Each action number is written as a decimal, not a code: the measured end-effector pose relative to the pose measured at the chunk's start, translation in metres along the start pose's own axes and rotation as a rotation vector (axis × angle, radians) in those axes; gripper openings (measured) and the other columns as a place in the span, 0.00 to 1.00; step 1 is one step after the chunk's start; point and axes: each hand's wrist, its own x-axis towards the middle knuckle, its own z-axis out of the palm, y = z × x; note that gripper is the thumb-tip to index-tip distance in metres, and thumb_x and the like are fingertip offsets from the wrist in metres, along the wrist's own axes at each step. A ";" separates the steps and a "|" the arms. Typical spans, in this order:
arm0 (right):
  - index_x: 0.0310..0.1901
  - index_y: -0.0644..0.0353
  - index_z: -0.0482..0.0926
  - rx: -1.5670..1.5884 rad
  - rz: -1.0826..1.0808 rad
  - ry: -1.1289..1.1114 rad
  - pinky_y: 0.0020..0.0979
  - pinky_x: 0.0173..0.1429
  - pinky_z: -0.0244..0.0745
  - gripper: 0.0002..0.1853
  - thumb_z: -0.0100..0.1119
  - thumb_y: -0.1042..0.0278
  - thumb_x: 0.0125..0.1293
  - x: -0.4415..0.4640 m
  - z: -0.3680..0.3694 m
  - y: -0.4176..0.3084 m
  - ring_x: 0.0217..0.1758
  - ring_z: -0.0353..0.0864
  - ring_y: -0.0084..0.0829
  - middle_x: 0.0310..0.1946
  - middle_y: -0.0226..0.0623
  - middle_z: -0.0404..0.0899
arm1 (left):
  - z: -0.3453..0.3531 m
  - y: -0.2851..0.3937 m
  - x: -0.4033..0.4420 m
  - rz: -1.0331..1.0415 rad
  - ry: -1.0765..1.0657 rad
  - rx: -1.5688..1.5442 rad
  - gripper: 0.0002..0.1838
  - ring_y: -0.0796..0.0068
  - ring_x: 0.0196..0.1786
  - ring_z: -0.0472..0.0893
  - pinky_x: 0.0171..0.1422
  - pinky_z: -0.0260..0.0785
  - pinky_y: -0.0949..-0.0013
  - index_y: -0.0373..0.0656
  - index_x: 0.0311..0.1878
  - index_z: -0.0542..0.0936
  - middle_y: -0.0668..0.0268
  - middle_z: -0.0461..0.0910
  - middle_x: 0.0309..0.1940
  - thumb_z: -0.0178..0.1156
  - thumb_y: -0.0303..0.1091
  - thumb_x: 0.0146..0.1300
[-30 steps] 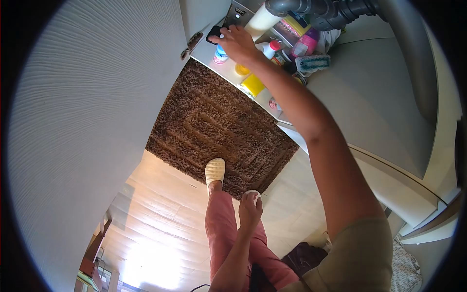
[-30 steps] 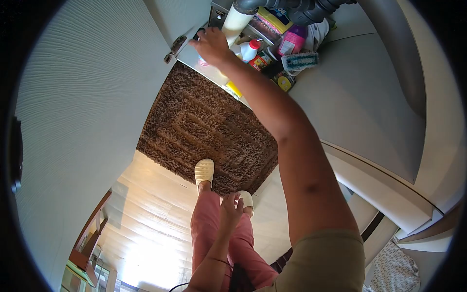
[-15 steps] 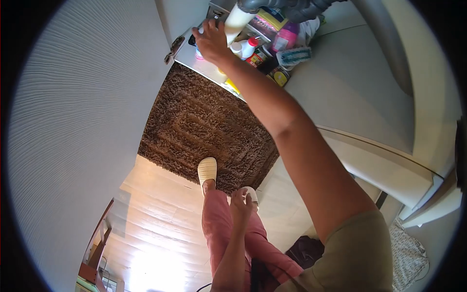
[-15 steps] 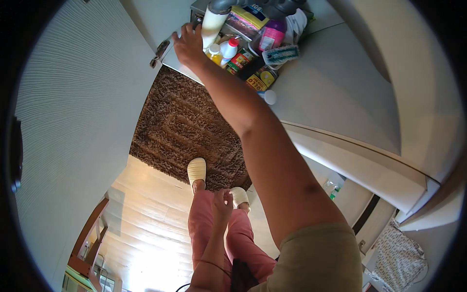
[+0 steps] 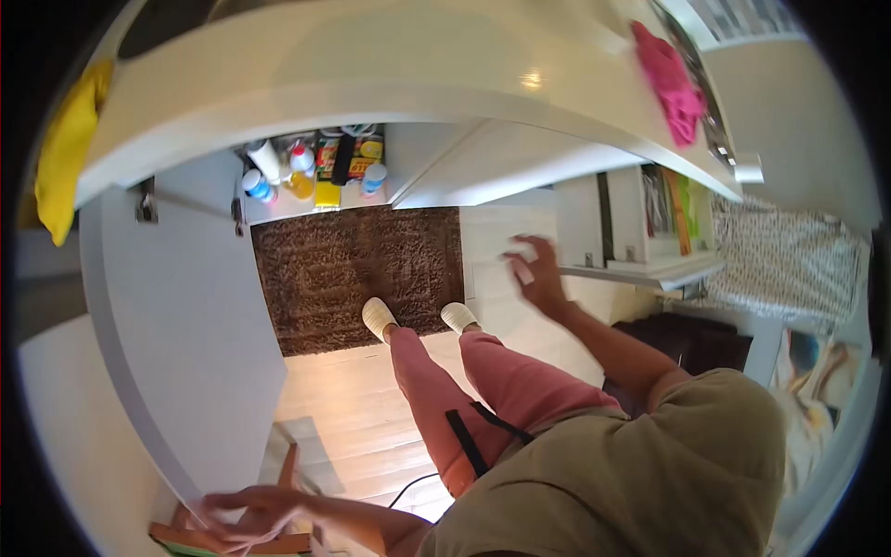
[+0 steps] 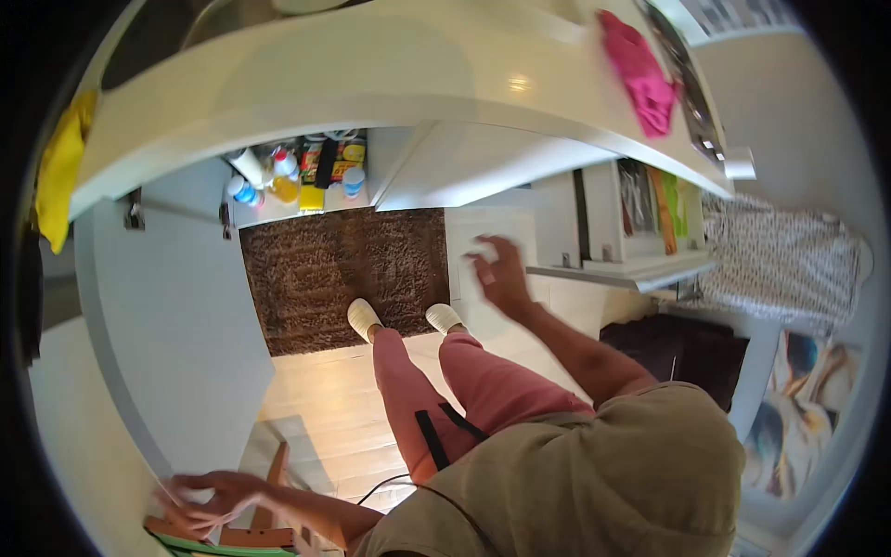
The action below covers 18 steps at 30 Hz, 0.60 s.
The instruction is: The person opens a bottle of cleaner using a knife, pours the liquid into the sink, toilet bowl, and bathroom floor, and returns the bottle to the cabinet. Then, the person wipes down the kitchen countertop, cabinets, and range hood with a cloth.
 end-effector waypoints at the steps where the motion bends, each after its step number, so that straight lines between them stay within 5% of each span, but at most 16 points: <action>1: 0.43 0.53 0.81 -0.332 -0.126 0.104 0.43 0.60 0.63 0.13 0.61 0.76 0.55 0.002 -0.049 -0.008 0.57 0.68 0.41 0.52 0.37 0.71 | 0.007 -0.021 0.026 0.106 0.086 0.135 0.14 0.71 0.38 0.79 0.47 0.69 0.63 0.44 0.45 0.80 0.69 0.79 0.44 0.46 0.39 0.73; 3: 0.47 0.53 0.77 -0.534 -0.081 0.258 0.41 0.56 0.63 0.14 0.57 0.75 0.59 0.000 -0.115 -0.002 0.53 0.68 0.40 0.47 0.40 0.71 | 0.047 -0.099 0.005 -0.061 -0.183 0.165 0.18 0.65 0.33 0.81 0.42 0.72 0.58 0.51 0.46 0.83 0.65 0.81 0.40 0.43 0.43 0.74; 5: 0.47 0.52 0.77 -0.506 -0.023 0.324 0.43 0.57 0.62 0.13 0.58 0.73 0.60 -0.007 -0.151 0.018 0.53 0.68 0.41 0.47 0.38 0.71 | 0.065 -0.104 -0.001 -0.309 -0.893 0.659 0.19 0.58 0.35 0.83 0.41 0.74 0.51 0.51 0.47 0.83 0.59 0.83 0.36 0.44 0.47 0.73; 7: 0.49 0.52 0.76 -0.597 0.042 0.318 0.45 0.58 0.61 0.13 0.58 0.67 0.62 -0.017 -0.168 0.023 0.54 0.68 0.42 0.47 0.37 0.71 | 0.049 -0.087 0.023 -0.566 -0.963 0.307 0.23 0.53 0.41 0.83 0.43 0.75 0.48 0.46 0.47 0.83 0.54 0.84 0.36 0.43 0.50 0.72; 11: 0.49 0.55 0.75 -0.521 -0.053 0.344 0.45 0.60 0.60 0.13 0.58 0.66 0.63 -0.033 -0.172 0.021 0.56 0.67 0.42 0.48 0.38 0.71 | 0.055 -0.134 0.006 -0.500 -1.019 -0.298 0.24 0.54 0.39 0.82 0.44 0.74 0.59 0.34 0.48 0.81 0.51 0.83 0.41 0.47 0.47 0.71; 13: 0.49 0.56 0.75 -0.440 -0.072 0.341 0.44 0.60 0.61 0.13 0.58 0.67 0.63 -0.052 -0.171 0.019 0.56 0.67 0.42 0.48 0.38 0.71 | 0.042 -0.131 0.001 -0.463 -1.079 -0.672 0.18 0.67 0.33 0.80 0.38 0.71 0.67 0.30 0.48 0.80 0.58 0.84 0.37 0.51 0.38 0.69; 15: 0.48 0.56 0.76 -0.327 -0.153 0.391 0.41 0.59 0.62 0.13 0.60 0.71 0.61 -0.071 -0.175 0.019 0.56 0.68 0.42 0.48 0.40 0.71 | 0.001 -0.090 0.017 -0.728 -1.362 -0.760 0.13 0.81 0.31 0.74 0.34 0.67 0.76 0.31 0.46 0.81 0.67 0.81 0.32 0.51 0.28 0.66; 18: 0.47 0.58 0.76 -0.258 -0.100 0.415 0.39 0.55 0.64 0.12 0.61 0.74 0.60 -0.103 -0.190 0.014 0.50 0.70 0.40 0.45 0.39 0.72 | -0.029 -0.054 0.001 -0.757 -1.423 -1.048 0.09 0.87 0.28 0.69 0.33 0.64 0.80 0.35 0.41 0.81 0.74 0.75 0.27 0.52 0.27 0.65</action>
